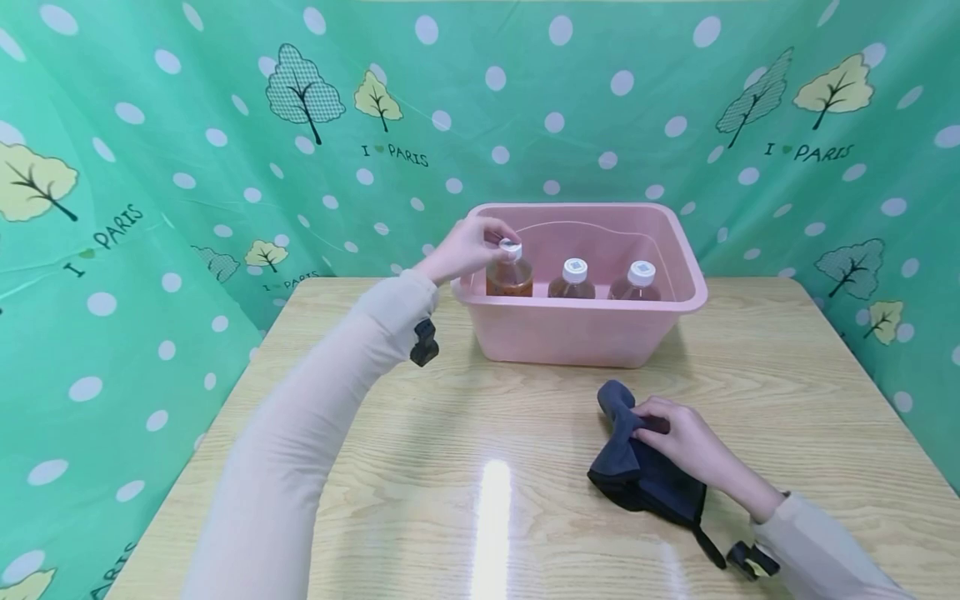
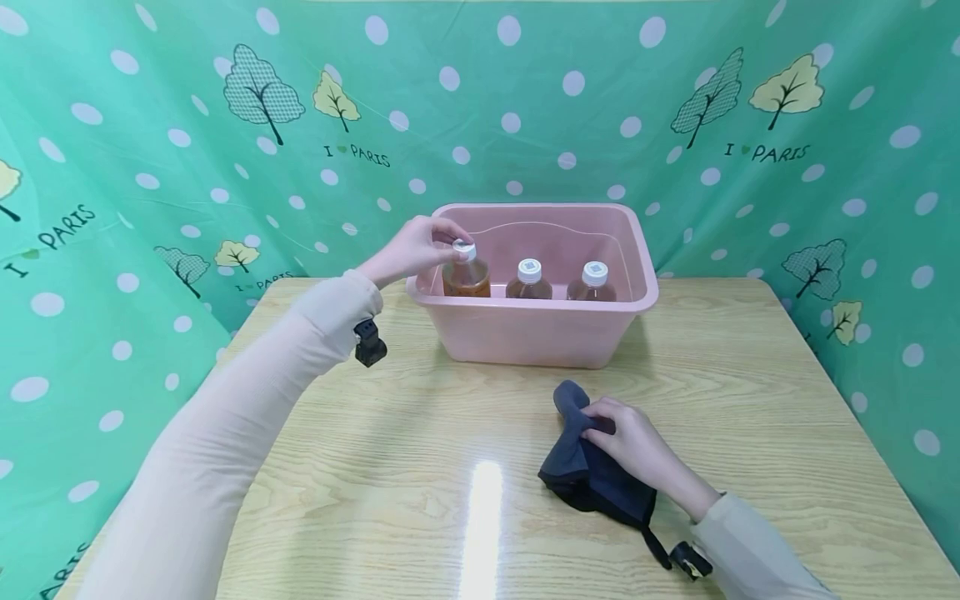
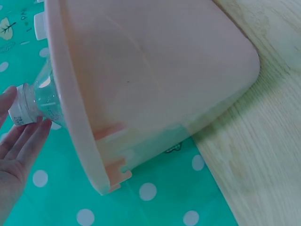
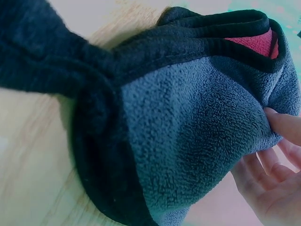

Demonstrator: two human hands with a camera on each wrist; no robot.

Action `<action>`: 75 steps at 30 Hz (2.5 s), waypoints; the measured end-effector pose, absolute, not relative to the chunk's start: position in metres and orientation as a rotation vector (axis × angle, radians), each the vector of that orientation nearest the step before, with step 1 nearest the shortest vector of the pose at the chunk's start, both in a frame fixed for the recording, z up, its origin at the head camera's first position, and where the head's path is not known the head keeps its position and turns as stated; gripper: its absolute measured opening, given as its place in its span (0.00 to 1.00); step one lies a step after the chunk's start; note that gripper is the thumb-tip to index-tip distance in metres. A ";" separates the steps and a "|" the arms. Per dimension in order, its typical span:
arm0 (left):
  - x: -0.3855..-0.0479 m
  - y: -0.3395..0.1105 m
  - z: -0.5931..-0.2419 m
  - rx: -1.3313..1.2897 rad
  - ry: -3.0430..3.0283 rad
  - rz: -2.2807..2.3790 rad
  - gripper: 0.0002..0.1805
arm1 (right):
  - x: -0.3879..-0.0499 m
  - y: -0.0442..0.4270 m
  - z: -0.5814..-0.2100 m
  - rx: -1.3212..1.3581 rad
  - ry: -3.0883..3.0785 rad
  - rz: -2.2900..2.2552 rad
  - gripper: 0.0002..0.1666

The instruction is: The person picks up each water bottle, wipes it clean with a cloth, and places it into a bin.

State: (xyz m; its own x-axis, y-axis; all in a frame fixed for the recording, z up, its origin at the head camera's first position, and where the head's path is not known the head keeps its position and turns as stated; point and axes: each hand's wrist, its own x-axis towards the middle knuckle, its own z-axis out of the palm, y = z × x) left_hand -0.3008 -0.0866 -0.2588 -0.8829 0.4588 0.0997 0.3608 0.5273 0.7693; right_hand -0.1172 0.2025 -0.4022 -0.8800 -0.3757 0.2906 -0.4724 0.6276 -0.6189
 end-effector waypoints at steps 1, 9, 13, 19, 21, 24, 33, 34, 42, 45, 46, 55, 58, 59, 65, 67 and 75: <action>-0.300 -0.086 -0.259 0.705 2.643 1.288 0.10 | -0.117 0.202 -0.402 0.709 -2.714 1.092 0.12; -0.299 -0.085 -0.267 0.697 2.628 1.291 0.11 | -0.118 0.203 -0.401 0.678 -2.760 1.094 0.12; -0.299 -0.085 -0.271 0.701 2.631 1.278 0.12 | -0.119 0.202 -0.401 0.670 -2.775 1.088 0.11; -0.300 -0.084 -0.276 0.746 2.638 1.240 0.13 | -0.119 0.202 -0.400 0.668 -2.781 1.106 0.11; -0.299 -0.083 -0.277 0.760 2.637 1.232 0.13 | -0.119 0.202 -0.400 0.666 -2.783 1.103 0.11; -0.300 -0.083 -0.279 0.769 2.633 1.223 0.13 | -0.119 0.202 -0.400 0.665 -2.783 1.095 0.11; -0.300 -0.083 -0.282 0.741 2.654 1.173 0.13 | -0.119 0.201 -0.399 0.662 -2.784 1.097 0.11; -0.300 -0.083 -0.283 0.742 2.654 1.172 0.13 | -0.119 0.201 -0.399 0.662 -2.785 1.097 0.11; -0.300 -0.085 -0.284 0.744 2.644 1.178 0.13 | -0.119 0.202 -0.400 0.686 -2.767 1.089 0.11; -0.300 -0.086 -0.285 0.750 2.650 1.172 0.13 | -0.119 0.203 -0.400 0.722 -2.729 1.069 0.11; -0.300 -0.087 -0.285 0.750 2.653 1.167 0.13 | -0.120 0.204 -0.401 0.737 -2.715 1.058 0.12; -0.299 -0.088 -0.283 0.738 2.669 1.143 0.13 | -0.124 0.209 -0.396 0.804 -2.755 0.979 0.12; -0.299 -0.089 -0.283 0.738 2.663 1.146 0.14 | -0.125 0.209 -0.393 0.827 -2.791 0.960 0.11; -0.299 -0.089 -0.283 0.736 2.661 1.147 0.14 | -0.126 0.209 -0.392 0.836 -2.802 0.952 0.11; -0.299 -0.090 -0.283 0.720 2.656 1.154 0.14 | -0.129 0.207 -0.387 0.909 -2.855 0.883 0.10; -0.298 -0.091 -0.283 0.713 2.654 1.158 0.14 | -0.131 0.206 -0.386 0.941 -2.871 0.853 0.10; -0.294 -0.094 -0.284 0.712 2.665 1.166 0.14 | -0.135 0.200 -0.388 1.036 -2.914 0.716 0.10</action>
